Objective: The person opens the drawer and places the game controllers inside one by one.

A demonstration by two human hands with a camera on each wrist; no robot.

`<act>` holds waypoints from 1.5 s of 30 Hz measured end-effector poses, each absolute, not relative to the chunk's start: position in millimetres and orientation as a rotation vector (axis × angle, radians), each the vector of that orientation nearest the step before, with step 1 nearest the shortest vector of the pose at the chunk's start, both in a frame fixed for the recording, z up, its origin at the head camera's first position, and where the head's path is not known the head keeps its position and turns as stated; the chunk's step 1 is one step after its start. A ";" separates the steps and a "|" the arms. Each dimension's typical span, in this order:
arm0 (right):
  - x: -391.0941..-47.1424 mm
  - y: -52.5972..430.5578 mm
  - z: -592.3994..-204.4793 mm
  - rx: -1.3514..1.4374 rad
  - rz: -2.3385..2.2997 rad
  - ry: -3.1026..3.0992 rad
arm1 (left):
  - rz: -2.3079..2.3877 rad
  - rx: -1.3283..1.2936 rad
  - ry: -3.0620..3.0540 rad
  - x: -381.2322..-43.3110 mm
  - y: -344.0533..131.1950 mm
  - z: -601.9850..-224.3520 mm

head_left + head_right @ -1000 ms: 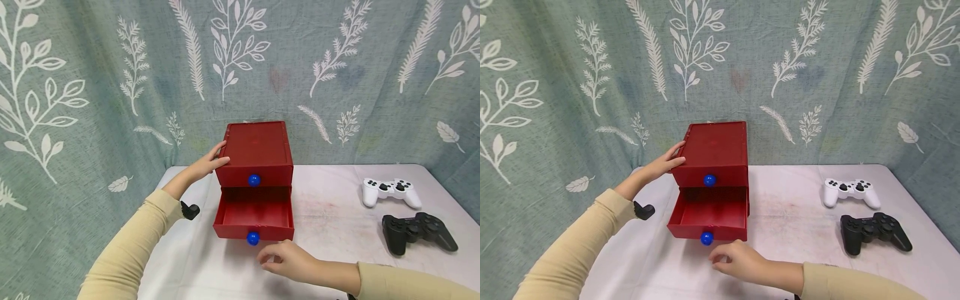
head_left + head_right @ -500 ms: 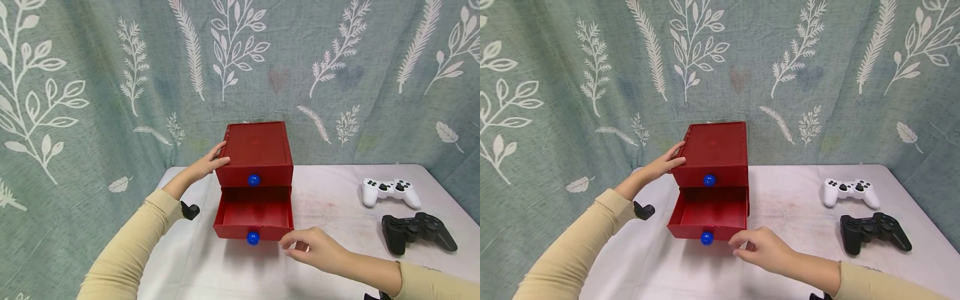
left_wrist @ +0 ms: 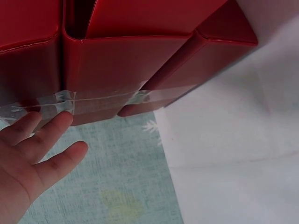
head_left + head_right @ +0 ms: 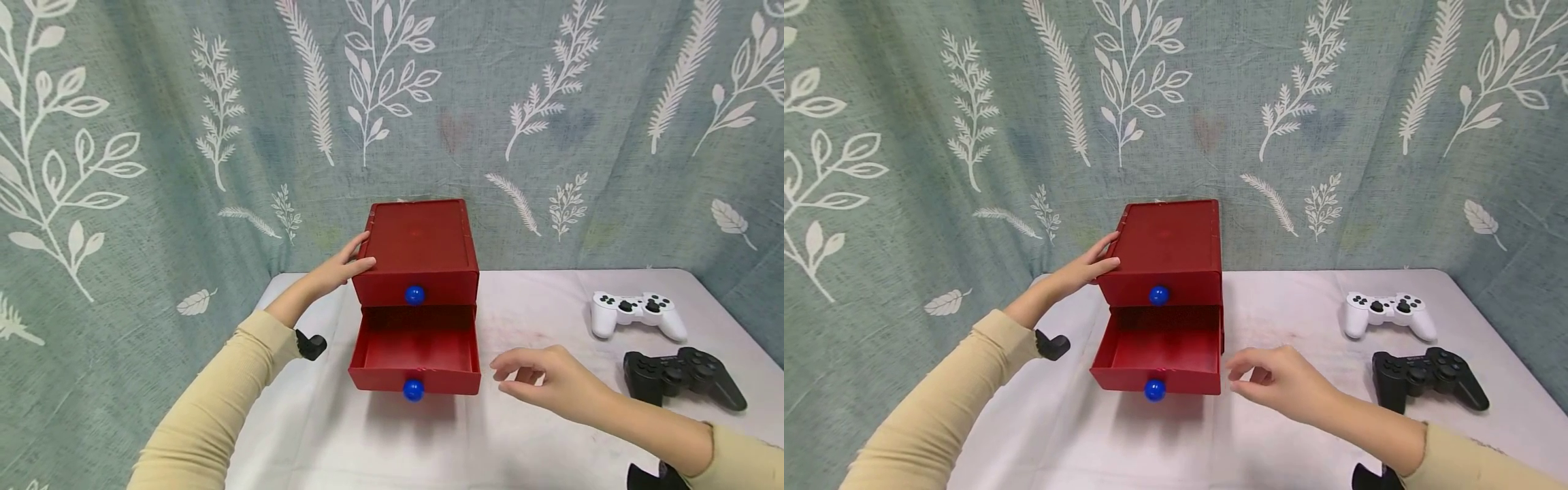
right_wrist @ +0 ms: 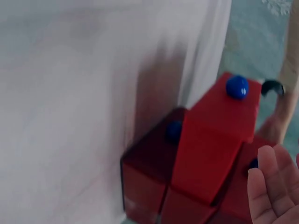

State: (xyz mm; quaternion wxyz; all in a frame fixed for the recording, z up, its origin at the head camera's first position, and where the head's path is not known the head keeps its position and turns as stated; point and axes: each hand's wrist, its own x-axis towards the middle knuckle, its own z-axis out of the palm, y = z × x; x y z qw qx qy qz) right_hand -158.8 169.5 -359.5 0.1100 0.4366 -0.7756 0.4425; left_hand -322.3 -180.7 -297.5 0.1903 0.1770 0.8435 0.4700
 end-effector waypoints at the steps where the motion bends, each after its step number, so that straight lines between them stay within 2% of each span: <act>1: -159.7 172.8 -357.4 1.265 1.286 -2.290 | 1.321 0.503 2.372 -321.8 -180.7 -297.2; 7: -168.0 195.0 -347.6 1.209 1.227 -2.350 | 1.312 0.490 2.367 -312.0 -176.0 -285.9; 15: -177.4 225.1 -339.4 0.974 1.175 -2.523 | 1.326 0.497 2.345 -310.8 -176.0 -286.3; 25: -194.1 273.2 -327.9 0.992 1.093 -2.600 | 1.328 0.501 2.374 -330.7 -182.8 -306.6; 36: -210.7 338.2 -339.4 0.677 0.895 -2.713 | 1.293 0.517 2.402 -332.4 -184.5 -310.8; 45: -213.1 384.8 -365.7 0.477 0.841 -2.868 | 1.282 0.501 2.381 -310.9 -177.4 -286.5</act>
